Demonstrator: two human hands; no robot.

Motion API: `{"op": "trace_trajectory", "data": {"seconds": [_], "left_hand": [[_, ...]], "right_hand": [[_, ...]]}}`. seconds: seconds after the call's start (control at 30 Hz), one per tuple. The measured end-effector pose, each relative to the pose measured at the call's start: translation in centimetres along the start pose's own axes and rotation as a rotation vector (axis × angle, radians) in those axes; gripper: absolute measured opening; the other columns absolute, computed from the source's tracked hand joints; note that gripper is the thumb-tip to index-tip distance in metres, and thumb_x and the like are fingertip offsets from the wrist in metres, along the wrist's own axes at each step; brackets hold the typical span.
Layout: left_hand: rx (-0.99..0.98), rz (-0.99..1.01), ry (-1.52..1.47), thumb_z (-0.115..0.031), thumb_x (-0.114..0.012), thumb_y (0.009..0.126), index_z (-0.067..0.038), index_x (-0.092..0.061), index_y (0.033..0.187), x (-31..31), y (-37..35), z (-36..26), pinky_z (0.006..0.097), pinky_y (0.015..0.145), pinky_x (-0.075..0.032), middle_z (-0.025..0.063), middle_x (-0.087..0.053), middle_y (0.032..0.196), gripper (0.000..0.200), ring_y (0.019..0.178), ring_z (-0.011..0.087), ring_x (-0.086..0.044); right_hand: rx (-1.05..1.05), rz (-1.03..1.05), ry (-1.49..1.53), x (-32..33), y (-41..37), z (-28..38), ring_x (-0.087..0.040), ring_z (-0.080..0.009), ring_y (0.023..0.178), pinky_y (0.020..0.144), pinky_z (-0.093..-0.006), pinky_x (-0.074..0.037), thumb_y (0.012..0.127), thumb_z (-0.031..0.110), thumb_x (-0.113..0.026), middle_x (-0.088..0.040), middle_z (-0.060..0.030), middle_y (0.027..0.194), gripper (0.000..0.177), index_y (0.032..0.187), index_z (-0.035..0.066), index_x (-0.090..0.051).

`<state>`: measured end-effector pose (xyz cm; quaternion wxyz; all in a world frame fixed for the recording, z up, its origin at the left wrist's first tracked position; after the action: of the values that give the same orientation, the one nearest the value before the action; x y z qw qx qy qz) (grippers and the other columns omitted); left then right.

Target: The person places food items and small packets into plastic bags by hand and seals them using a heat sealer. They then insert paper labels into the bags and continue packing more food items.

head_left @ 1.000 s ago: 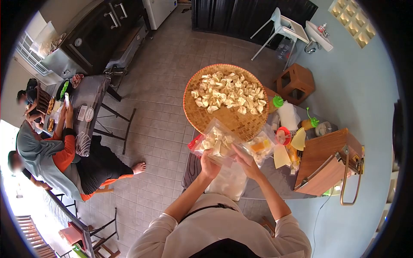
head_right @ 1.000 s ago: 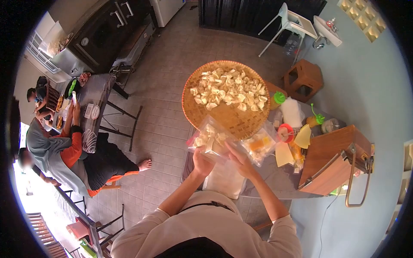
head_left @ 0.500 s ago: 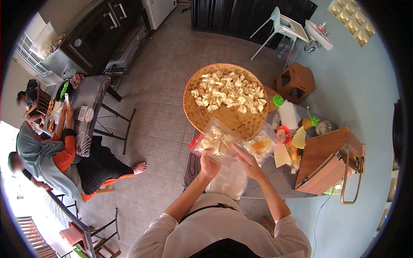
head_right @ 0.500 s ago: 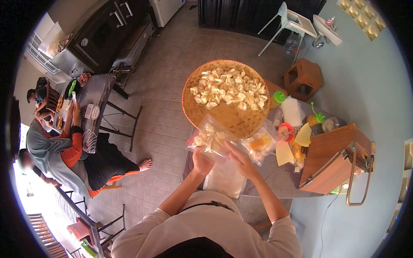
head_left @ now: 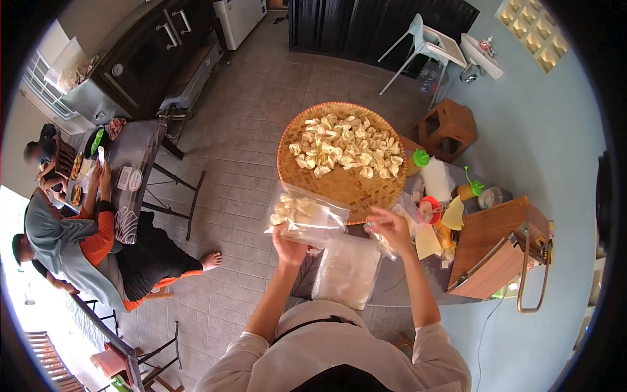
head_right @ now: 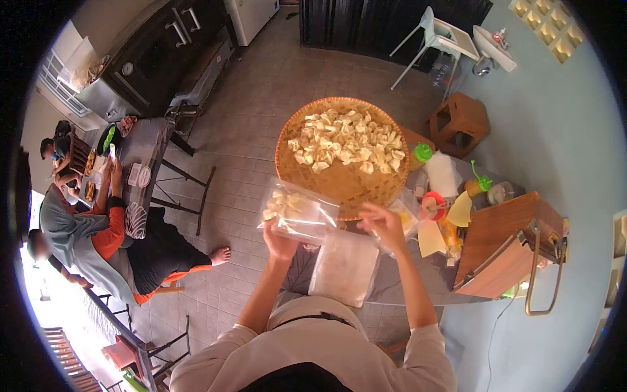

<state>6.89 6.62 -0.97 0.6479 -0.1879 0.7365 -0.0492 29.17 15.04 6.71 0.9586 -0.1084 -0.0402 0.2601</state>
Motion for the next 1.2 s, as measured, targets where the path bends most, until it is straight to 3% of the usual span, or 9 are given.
{"op": "trace_trajectory", "data": {"seconds": [0.07, 0.23, 0.3, 0.37, 0.43, 0.47, 0.6, 1.0, 1.2], "left_hand": [[-0.029, 0.119, -0.018, -0.028, -0.048, 0.078, -0.005, -0.046, 0.116, -0.4, 0.0, -1.4, 0.0379, 0.09, -0.038, 0.0087, -0.053, 0.112, 0.045, 0.105, 0.0241, -0.048], [-0.099, 0.022, 0.016, -0.028, -0.049, 0.078, -0.005, -0.047, 0.115, -1.7, -0.6, -2.2, 0.037, 0.09, -0.038, 0.0078, -0.052, 0.113, 0.044, 0.106, 0.0232, -0.048], [-0.104, 0.001, 0.025, -0.028, -0.049, 0.078, -0.005, -0.047, 0.115, -1.7, -0.8, -2.0, 0.0367, 0.09, -0.039, 0.0074, -0.053, 0.112, 0.043, 0.104, 0.023, -0.05], [-0.097, 0.026, 0.03, -0.027, -0.048, 0.078, -0.005, -0.048, 0.114, -1.2, -1.0, -1.9, 0.0365, 0.089, -0.04, 0.0074, -0.054, 0.111, 0.042, 0.102, 0.0231, -0.051], [-0.058, -0.033, 0.039, -0.026, -0.043, 0.078, -0.004, -0.044, 0.118, -0.3, -0.8, -1.5, 0.0366, 0.095, -0.035, 0.0085, -0.051, 0.117, 0.046, 0.109, 0.0239, -0.047], [-0.045, -0.038, 0.03, -0.026, -0.043, 0.079, -0.004, -0.044, 0.118, -0.1, -0.8, -1.3, 0.0363, 0.094, -0.035, 0.0086, -0.052, 0.117, 0.046, 0.108, 0.0234, -0.048], [-0.024, -0.077, 0.016, -0.026, -0.042, 0.079, -0.003, -0.045, 0.118, 0.4, -0.5, -1.1, 0.0362, 0.094, -0.035, 0.0083, -0.052, 0.117, 0.045, 0.108, 0.0234, -0.048], [-0.009, -0.068, 0.022, -0.027, -0.046, 0.077, -0.003, -0.045, 0.117, -0.4, 1.4, -0.2, 0.037, 0.092, -0.036, 0.0094, -0.051, 0.115, 0.048, 0.106, 0.0242, -0.048], [0.006, -0.009, 0.019, -0.027, -0.044, 0.078, -0.005, -0.043, 0.12, -1.2, 1.8, 0.3, 0.0367, 0.094, -0.034, 0.0068, -0.05, 0.118, 0.048, 0.109, 0.0233, -0.046]], "right_hand": [[0.049, -0.199, -0.188, 3.3, 3.2, -1.3, -0.061, -0.0185, 0.088, 0.075, -0.027, -0.049, 0.078, 0.007, -0.06, -0.06, -0.0115, 0.103, 0.039, 0.116, 0.004, -0.052], [0.21, -0.357, -0.578, 6.9, 12.6, -6.1, -0.061, -0.0212, 0.078, 0.07, -0.0294, -0.048, 0.077, 0.018, -0.062, -0.062, -0.0133, 0.095, 0.038, 0.11, 0.002, -0.054], [0.028, -0.409, -0.737, 6.9, 15.0, -6.5, -0.061, -0.0262, 0.084, 0.072, -0.0345, -0.047, 0.073, 0.028, -0.062, -0.062, -0.0179, 0.092, 0.046, 0.106, -0.004, -0.054], [-0.018, -0.465, -0.892, 7.9, 17.9, -9.2, -0.06, -0.0291, 0.085, 0.071, -0.0369, -0.047, 0.076, 0.038, -0.058, -0.062, -0.0176, 0.092, 0.046, 0.103, 0.001, -0.058], [-0.372, -0.611, -0.942, 9.3, 19.0, -12.1, -0.059, -0.0286, 0.082, 0.069, -0.0399, -0.047, 0.076, 0.04, -0.06, -0.06, -0.0148, 0.084, 0.041, 0.088, 0.001, -0.057], [-0.27, -0.794, -0.929, 9.3, 18.6, -12.0, -0.059, -0.0274, 0.082, 0.066, -0.0402, -0.047, 0.075, 0.04, -0.062, -0.06, -0.0148, 0.085, 0.038, 0.084, 0.003, -0.058], [-0.314, -0.891, -0.997, 8.6, 17.9, -11.6, -0.06, -0.026, 0.077, 0.064, -0.0393, -0.048, 0.074, 0.032, -0.065, -0.062, -0.0137, 0.082, 0.028, 0.079, 0.005, -0.06], [0.353, -0.783, -0.793, 9.4, 12.9, -6.7, -0.062, -0.0238, 0.067, 0.06, -0.0325, -0.048, 0.07, 0.013, -0.063, -0.062, -0.0112, 0.069, 0.01, 0.076, 0.006, -0.059], [0.199, -0.445, 0.076, 7.0, 7.5, -4.2, -0.061, -0.0163, 0.065, 0.057, -0.0265, -0.05, 0.077, 0.004, -0.059, -0.06, -0.0088, 0.072, 0.008, 0.081, 0.0, -0.053]]}}
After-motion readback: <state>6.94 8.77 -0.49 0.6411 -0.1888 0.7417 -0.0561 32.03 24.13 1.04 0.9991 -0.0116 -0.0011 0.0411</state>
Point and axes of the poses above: each hand's wrist, its own y-axis towards the middle knuckle, its own x-axis out of the back of the hand, z = x × y, the point moved 7 cm from there along y, towards the middle knuckle
